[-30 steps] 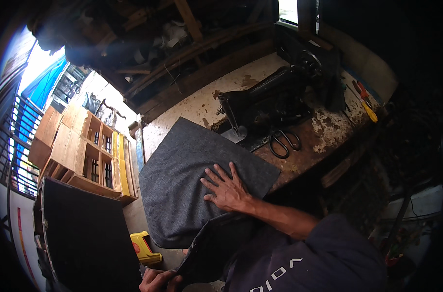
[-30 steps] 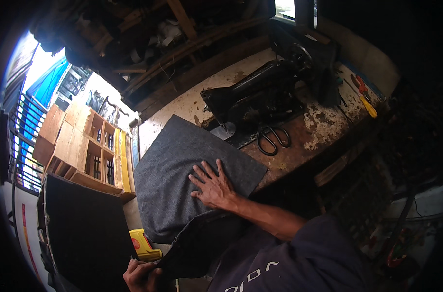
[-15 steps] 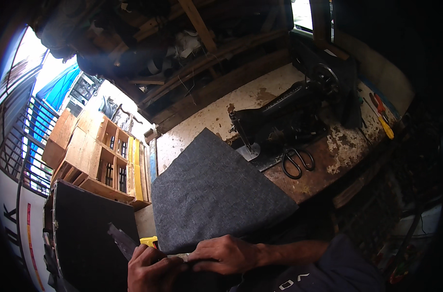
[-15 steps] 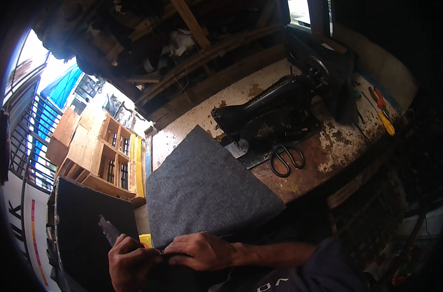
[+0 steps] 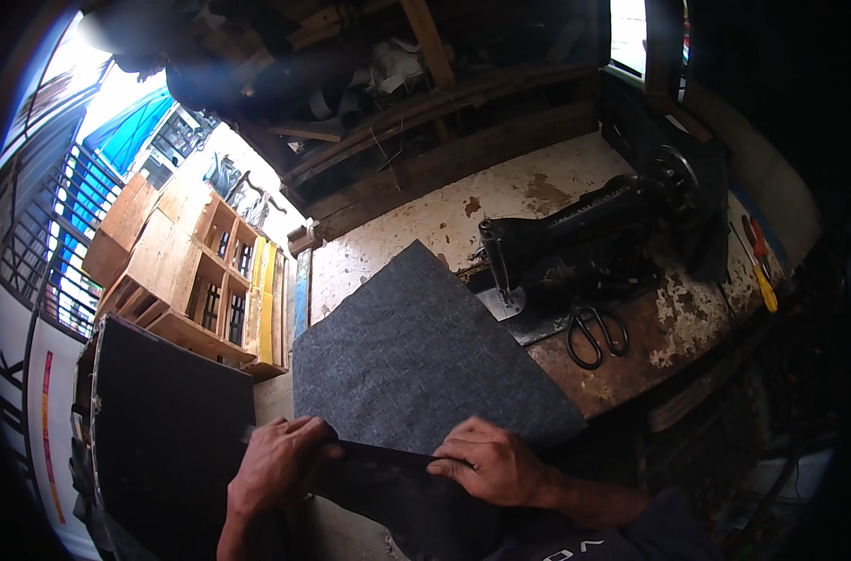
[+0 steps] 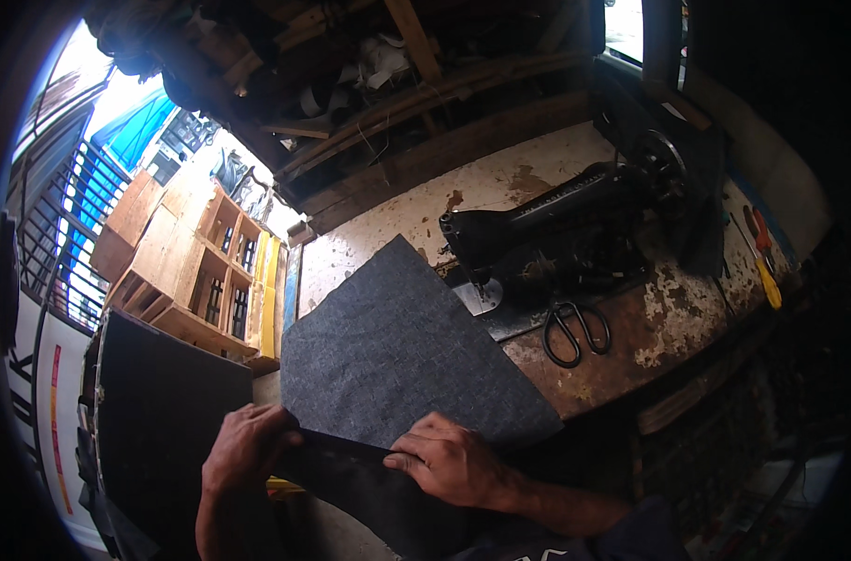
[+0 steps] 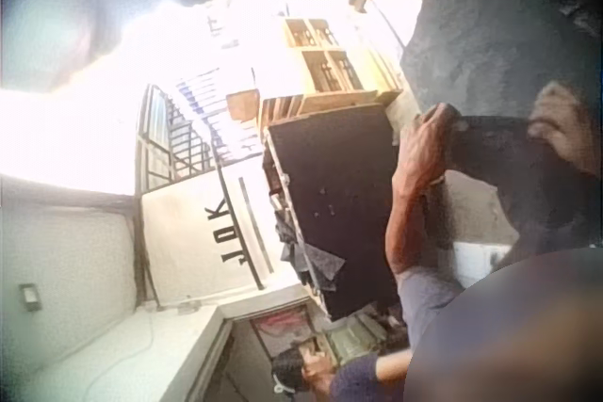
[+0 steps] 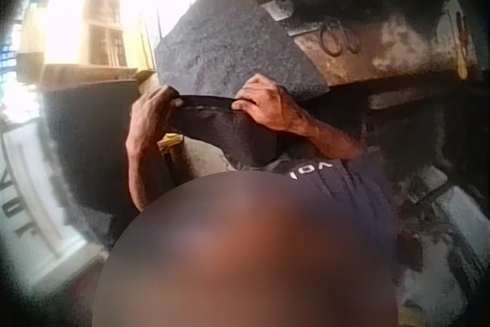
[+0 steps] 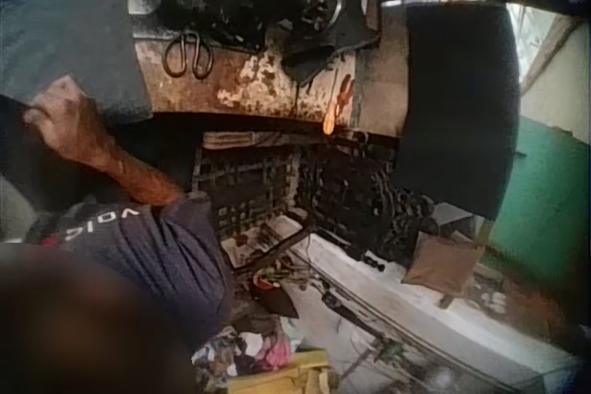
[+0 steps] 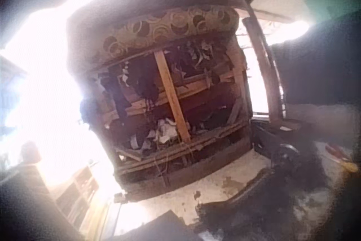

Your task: The person uses a screwdriver to remove the seat of a scooter, then walks to a sewing machine and sews a piece of dark fabric. The person guides the fabric through the machine and trims excess material.

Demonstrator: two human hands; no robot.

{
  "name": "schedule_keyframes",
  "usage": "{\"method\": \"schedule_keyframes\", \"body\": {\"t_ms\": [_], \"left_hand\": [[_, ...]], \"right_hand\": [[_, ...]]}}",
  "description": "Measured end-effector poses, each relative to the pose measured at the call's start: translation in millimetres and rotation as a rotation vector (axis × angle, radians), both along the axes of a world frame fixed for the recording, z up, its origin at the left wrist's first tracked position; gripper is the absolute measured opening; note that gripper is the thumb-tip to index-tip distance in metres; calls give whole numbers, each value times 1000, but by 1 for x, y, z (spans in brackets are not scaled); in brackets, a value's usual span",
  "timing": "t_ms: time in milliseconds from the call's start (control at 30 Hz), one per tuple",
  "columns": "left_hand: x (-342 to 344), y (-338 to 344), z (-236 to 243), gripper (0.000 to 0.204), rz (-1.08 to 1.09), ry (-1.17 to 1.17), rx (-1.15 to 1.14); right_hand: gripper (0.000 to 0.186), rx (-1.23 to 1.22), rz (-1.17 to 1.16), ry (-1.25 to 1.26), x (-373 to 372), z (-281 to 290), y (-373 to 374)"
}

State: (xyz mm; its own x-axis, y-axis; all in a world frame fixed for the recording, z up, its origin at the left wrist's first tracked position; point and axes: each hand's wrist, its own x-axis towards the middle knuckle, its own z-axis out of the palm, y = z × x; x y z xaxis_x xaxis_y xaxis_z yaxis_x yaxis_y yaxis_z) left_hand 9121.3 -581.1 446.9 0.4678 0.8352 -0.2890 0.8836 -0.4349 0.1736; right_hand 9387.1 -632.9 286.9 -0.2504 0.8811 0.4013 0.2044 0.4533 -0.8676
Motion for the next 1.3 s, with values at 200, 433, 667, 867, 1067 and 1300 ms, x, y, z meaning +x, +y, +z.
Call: {"method": "schedule_keyframes", "body": {"t_ms": [200,433,667,867,1067,1300], "left_hand": [[-2,75,33,22,-186,-34,-101],[11,220,8,25,-165,198,-241],[55,360,-129,30,-211,-23,-168],[69,375,-220,36,27,-248,-41],[63,361,-220,62,470,-339,-29],[60,355,-194,55,356,-195,-213]], "right_hand": [[21,-249,-4,25,3,-7,9],[29,-487,-35,-17,26,-15,39],[36,-597,-246,-72,42,-48,83],[33,-641,-355,-84,57,-73,94],[28,-636,-350,-14,65,-77,93],[27,-622,-353,-61,61,-71,98]]}}
